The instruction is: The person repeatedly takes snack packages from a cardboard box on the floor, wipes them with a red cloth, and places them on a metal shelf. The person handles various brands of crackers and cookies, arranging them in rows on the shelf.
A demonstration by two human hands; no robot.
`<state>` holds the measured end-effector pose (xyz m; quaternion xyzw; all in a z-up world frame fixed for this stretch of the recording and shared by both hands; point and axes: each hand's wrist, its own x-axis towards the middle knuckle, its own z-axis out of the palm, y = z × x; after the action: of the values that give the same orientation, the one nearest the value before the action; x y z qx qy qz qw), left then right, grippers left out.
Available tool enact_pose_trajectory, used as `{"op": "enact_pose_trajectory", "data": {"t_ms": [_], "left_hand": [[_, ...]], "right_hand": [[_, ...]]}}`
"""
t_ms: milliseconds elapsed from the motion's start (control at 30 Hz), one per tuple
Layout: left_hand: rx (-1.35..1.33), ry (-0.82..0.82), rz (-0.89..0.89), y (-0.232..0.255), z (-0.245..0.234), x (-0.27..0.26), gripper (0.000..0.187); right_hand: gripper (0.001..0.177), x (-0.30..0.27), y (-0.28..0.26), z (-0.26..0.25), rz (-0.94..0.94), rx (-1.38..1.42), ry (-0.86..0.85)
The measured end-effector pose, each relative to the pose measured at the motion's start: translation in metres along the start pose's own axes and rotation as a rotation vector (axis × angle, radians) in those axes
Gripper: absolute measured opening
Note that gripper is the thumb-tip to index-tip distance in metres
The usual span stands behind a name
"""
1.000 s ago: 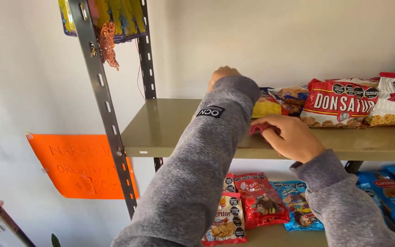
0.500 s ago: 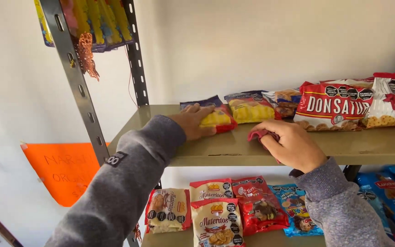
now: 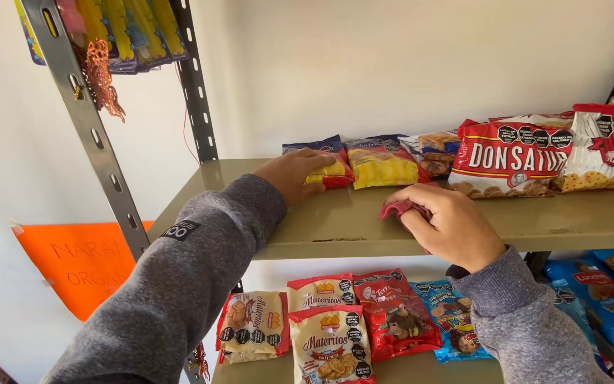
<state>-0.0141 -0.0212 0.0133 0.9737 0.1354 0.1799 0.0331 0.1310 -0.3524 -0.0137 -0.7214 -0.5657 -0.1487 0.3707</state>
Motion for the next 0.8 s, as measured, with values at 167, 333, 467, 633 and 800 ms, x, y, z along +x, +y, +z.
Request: {"op": "enact_pose_trajectory", "data": {"t_ms": [167, 333, 467, 633, 800], "left_hand": [[-0.029, 0.013, 0.012, 0.005, 0.000, -0.001, 0.074], [0.096, 0.064, 0.003, -0.002, -0.003, -0.016, 0.090], [0.264, 0.461, 0.023, 0.021, 0.000, -0.058, 0.080], [0.005, 0.769, 0.317, 0.136, 0.033, -0.144, 0.028], [-0.411, 0.793, 0.689, 0.254, 0.101, -0.163, 0.029]], "right_hand": [[0.040, 0.001, 0.003, 0.001, -0.014, 0.006, 0.004], [0.038, -0.004, -0.005, 0.001, 0.034, 0.125, 0.054], [0.034, -0.012, 0.026, -0.007, 0.026, 0.221, 0.217], [0.028, -0.082, 0.049, -0.040, 0.041, 0.367, 0.390], [0.034, -0.197, 0.083, -0.066, 0.156, 0.327, 0.412]]}}
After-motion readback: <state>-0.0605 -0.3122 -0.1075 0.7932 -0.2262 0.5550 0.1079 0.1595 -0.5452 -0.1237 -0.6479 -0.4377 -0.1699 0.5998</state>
